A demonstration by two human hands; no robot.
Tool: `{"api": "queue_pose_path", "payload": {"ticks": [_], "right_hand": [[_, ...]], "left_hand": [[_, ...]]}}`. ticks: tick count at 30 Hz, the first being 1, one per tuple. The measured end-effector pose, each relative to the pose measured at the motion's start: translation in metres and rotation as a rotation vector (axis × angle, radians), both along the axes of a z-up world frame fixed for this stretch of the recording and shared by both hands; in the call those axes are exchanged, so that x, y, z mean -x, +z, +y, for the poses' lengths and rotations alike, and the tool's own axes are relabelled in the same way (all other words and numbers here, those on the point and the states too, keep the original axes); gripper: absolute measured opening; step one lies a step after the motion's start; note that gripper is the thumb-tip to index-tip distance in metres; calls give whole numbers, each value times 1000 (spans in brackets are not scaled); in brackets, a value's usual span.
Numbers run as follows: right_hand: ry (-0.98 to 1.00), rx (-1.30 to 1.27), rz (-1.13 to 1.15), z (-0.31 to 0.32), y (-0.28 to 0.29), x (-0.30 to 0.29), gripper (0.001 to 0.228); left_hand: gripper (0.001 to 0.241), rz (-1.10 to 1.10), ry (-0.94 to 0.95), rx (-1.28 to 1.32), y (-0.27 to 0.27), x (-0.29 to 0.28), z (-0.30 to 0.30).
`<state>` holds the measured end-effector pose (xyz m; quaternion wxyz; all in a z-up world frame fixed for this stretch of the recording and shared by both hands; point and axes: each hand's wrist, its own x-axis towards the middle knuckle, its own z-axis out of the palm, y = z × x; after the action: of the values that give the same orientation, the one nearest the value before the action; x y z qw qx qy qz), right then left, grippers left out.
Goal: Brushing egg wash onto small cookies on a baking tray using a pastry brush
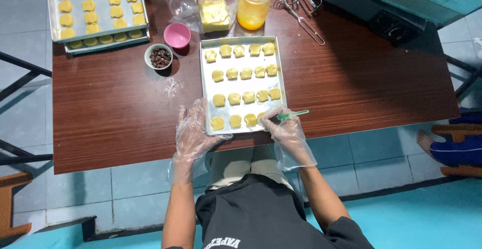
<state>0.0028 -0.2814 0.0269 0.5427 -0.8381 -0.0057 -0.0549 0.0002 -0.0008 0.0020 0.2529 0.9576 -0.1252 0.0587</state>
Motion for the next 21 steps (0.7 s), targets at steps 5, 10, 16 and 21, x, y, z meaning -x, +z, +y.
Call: {"api": "queue_pose_path", "payload": {"ticks": [5,10,16,21], "right_hand": [[-31,-139,102,1,9,0,15],[9,-94,-10,-1,17,-9,17],[235,-179,-67,3,12,-10,9],[380,310,-490,3,31,6,13]], "left_hand": [[118,33,16,-20,1,0,-2],[119,59,0,-30,-2,0,2],[118,56,-5,-31,0,0,1],[117,37,-8,-5,-4,1,2]]}}
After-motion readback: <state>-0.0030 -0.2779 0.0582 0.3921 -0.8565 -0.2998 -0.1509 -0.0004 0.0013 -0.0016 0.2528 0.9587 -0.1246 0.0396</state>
